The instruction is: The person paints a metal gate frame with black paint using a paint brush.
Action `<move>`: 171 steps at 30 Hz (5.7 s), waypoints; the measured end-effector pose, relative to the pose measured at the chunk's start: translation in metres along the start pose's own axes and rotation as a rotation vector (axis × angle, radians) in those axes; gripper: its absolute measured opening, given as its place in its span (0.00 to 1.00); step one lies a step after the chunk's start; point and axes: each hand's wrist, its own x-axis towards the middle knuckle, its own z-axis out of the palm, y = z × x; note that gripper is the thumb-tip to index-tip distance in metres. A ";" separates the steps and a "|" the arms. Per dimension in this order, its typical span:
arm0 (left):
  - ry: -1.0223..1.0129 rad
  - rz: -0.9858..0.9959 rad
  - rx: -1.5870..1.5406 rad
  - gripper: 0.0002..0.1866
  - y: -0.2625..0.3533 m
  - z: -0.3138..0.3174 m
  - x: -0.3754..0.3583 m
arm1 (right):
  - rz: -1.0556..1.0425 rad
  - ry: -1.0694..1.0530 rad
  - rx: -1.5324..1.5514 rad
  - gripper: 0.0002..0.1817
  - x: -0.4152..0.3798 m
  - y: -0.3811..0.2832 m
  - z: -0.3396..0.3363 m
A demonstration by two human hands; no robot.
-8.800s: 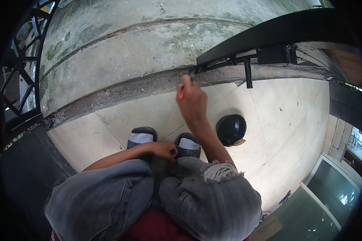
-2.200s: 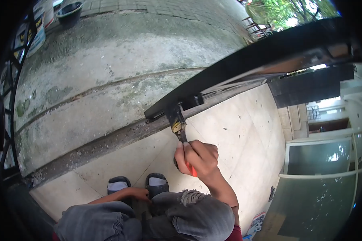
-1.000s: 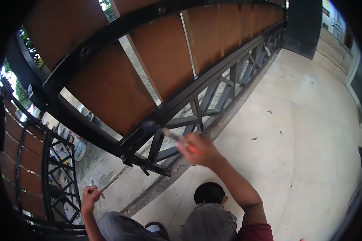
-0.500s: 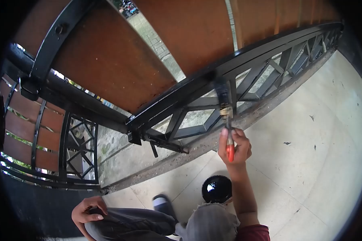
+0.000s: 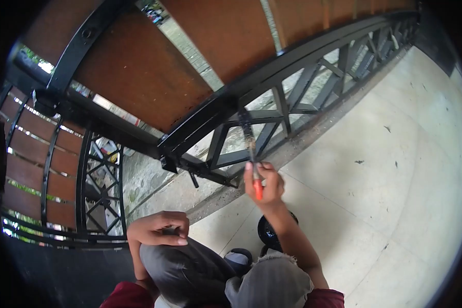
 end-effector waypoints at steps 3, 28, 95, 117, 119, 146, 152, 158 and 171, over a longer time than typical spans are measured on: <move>-0.074 0.065 0.010 0.17 -0.002 0.001 0.019 | 0.066 -0.257 0.207 0.14 0.003 -0.027 -0.006; -0.029 0.061 -0.047 0.24 -0.010 -0.003 0.021 | 0.675 0.171 0.368 0.15 0.165 0.013 -0.018; 0.048 0.098 -0.035 0.21 -0.006 -0.002 -0.008 | 0.432 -0.399 0.521 0.14 0.135 -0.053 -0.013; 0.072 0.133 0.002 0.23 -0.008 0.001 -0.016 | 0.281 -0.265 0.267 0.18 0.133 -0.050 -0.007; 0.089 0.120 -0.026 0.23 -0.007 0.002 -0.016 | 0.482 -0.161 0.318 0.18 0.151 -0.038 -0.009; 0.083 0.207 0.046 0.25 0.001 0.007 -0.008 | 0.492 -0.227 0.252 0.20 0.156 -0.047 -0.011; 0.095 0.162 0.004 0.24 0.002 0.008 -0.009 | 0.574 -0.287 0.249 0.18 0.174 -0.041 -0.014; 0.063 0.141 -0.014 0.21 0.000 0.004 -0.012 | 0.116 -0.342 0.233 0.18 0.166 -0.026 -0.020; -0.001 0.006 -0.050 0.14 -0.006 -0.006 0.000 | 0.571 -0.129 0.531 0.16 0.205 0.090 -0.056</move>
